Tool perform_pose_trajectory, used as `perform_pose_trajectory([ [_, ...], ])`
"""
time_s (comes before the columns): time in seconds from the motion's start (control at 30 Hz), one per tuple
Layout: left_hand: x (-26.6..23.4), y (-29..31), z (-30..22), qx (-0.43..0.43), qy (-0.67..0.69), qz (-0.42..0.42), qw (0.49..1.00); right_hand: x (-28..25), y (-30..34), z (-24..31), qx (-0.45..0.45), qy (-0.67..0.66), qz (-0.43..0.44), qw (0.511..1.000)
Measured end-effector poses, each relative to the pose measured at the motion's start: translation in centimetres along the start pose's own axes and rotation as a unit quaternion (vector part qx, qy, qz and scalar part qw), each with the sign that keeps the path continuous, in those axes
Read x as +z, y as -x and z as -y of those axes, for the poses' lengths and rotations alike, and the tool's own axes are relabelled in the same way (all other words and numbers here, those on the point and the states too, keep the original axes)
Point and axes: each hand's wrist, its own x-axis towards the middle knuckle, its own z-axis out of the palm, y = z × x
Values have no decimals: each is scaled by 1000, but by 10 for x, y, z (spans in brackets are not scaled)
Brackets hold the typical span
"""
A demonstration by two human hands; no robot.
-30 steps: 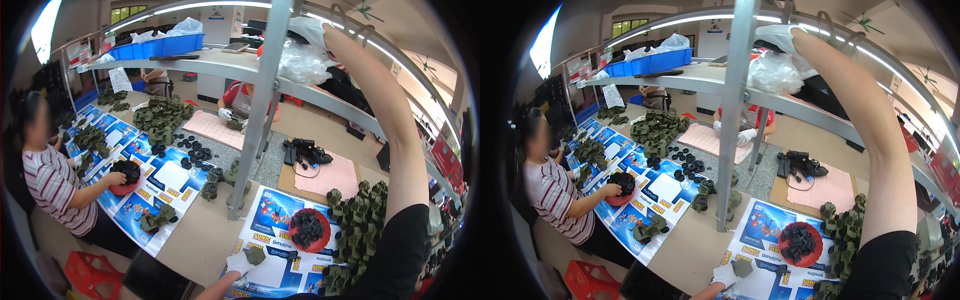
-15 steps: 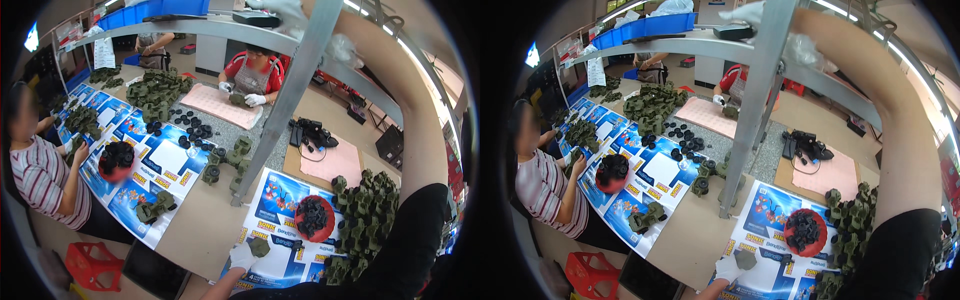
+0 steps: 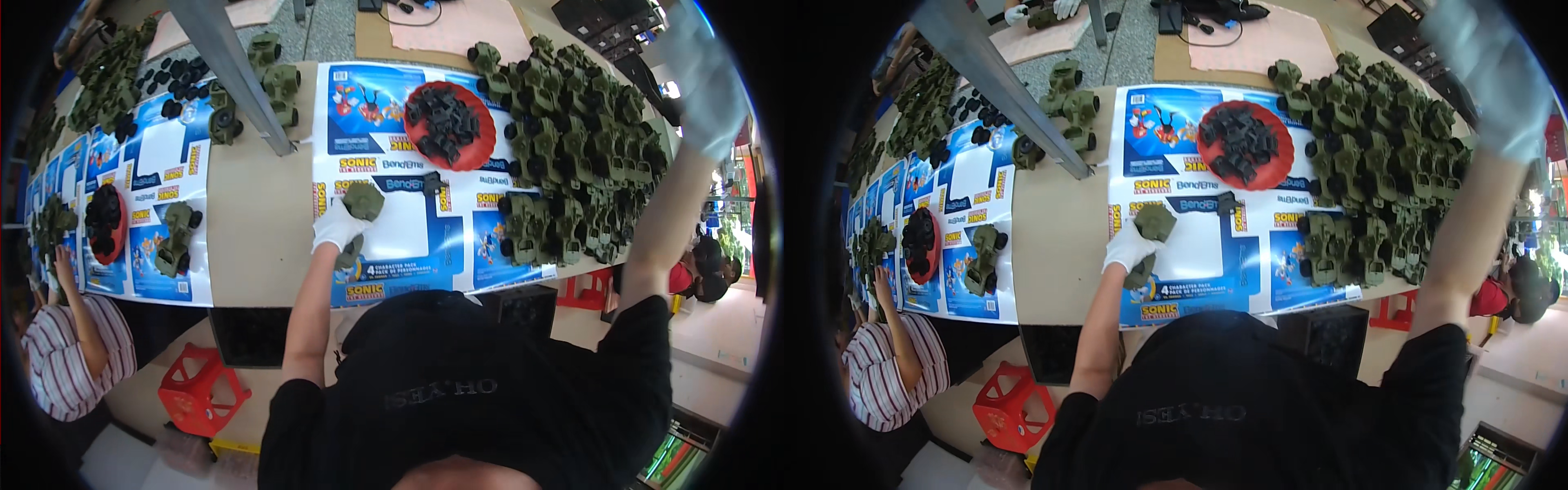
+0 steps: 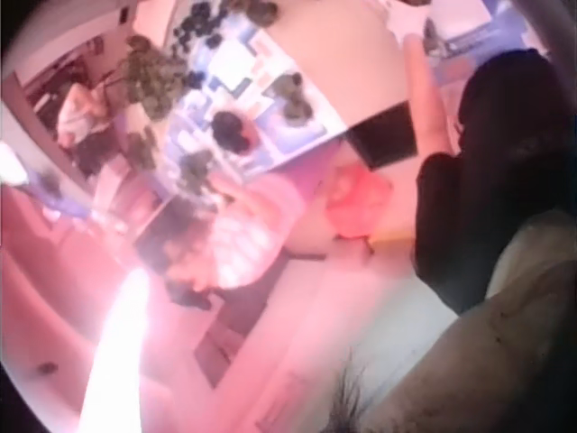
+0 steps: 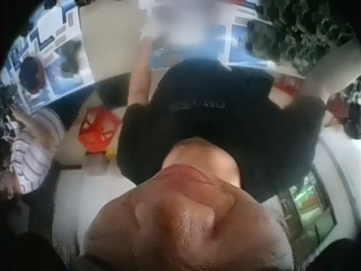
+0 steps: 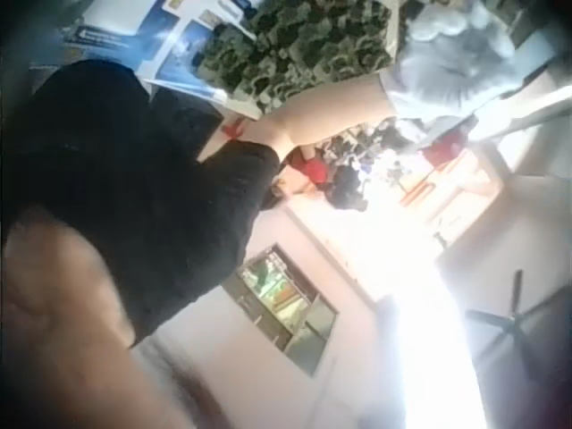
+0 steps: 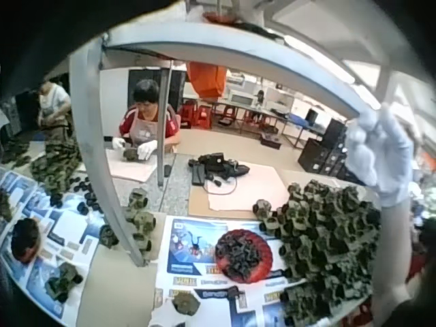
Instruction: The person assembles green toy tanks by attaching black wheels to the tank bodies. They pick up a tank body from a pile, attach wheels one by one, and place the completed unit on the table. The process is repeated for multiple units.
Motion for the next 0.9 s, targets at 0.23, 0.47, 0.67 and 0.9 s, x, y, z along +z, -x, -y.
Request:
perform_pose_trajectory([
  [0.23, 10, 50, -10, 122, 202, 14, 972, -51, 124, -364, 325, 335, -185, 865],
  [0.47, 15, 116, -15, 106, 470, 70, 874, -55, 91, -456, 277, 669, -46, 689],
  [0.67, 26, 134, -28, 134, 512, 107, 842, -69, 121, -438, 227, 587, -148, 763],
  [0.9, 48, 122, -36, 265, 419, 164, 853, -2, 189, -368, 283, -138, -266, 911],
])
